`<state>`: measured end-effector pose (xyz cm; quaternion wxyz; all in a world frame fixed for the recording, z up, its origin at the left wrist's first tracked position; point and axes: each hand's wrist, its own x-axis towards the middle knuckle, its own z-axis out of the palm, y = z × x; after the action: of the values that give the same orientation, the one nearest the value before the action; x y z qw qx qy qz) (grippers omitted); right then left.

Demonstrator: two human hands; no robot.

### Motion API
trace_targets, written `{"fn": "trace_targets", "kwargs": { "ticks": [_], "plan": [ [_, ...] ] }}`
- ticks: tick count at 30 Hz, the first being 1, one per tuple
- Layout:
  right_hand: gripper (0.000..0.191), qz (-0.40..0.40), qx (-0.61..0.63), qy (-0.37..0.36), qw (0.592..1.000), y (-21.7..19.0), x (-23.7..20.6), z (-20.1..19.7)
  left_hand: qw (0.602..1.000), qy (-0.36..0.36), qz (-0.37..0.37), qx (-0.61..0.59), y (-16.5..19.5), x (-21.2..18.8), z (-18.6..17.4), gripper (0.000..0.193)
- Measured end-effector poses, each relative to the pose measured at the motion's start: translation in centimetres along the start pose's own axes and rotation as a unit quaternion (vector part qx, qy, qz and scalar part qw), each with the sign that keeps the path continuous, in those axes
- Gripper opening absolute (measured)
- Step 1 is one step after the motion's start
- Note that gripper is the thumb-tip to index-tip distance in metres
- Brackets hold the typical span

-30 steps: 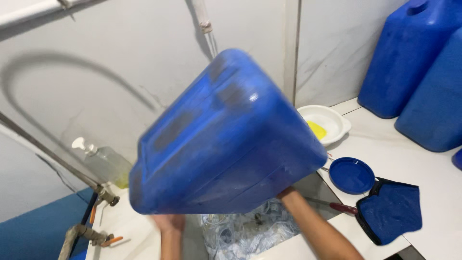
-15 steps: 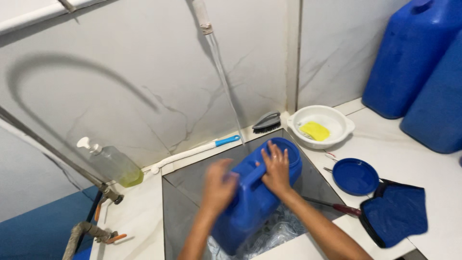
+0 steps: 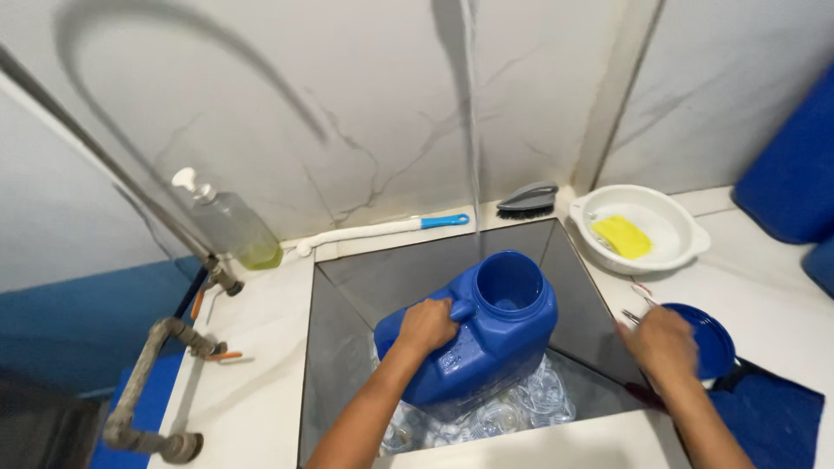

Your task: The person cleans multiple blue plastic jerrycans at a sink. They remove plastic seals with scissors, scrub the exterior with a sponge, rinse the interior with running water, and use a toothbrush to clean the rim. After cleaning, they place the jerrycans on the floor among other containers.

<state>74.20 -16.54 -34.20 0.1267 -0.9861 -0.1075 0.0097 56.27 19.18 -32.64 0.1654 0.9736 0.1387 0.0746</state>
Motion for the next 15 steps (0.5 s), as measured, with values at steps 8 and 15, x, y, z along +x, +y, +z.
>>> {"fn": "trace_targets", "kwargs": {
  "ticks": [8,15],
  "plan": [
    [0.020,-0.218,-0.049,-0.001,0.975,1.8,2.6,3.2,0.996,0.031,0.031,0.081,-1.7,-8.9,-9.2,0.025],
    [0.057,-0.552,-0.021,0.057,0.832,-15.3,8.4,2.4,0.947,0.198,0.179,0.177,-0.4,-15.7,-22.0,0.022]
  ]
}}
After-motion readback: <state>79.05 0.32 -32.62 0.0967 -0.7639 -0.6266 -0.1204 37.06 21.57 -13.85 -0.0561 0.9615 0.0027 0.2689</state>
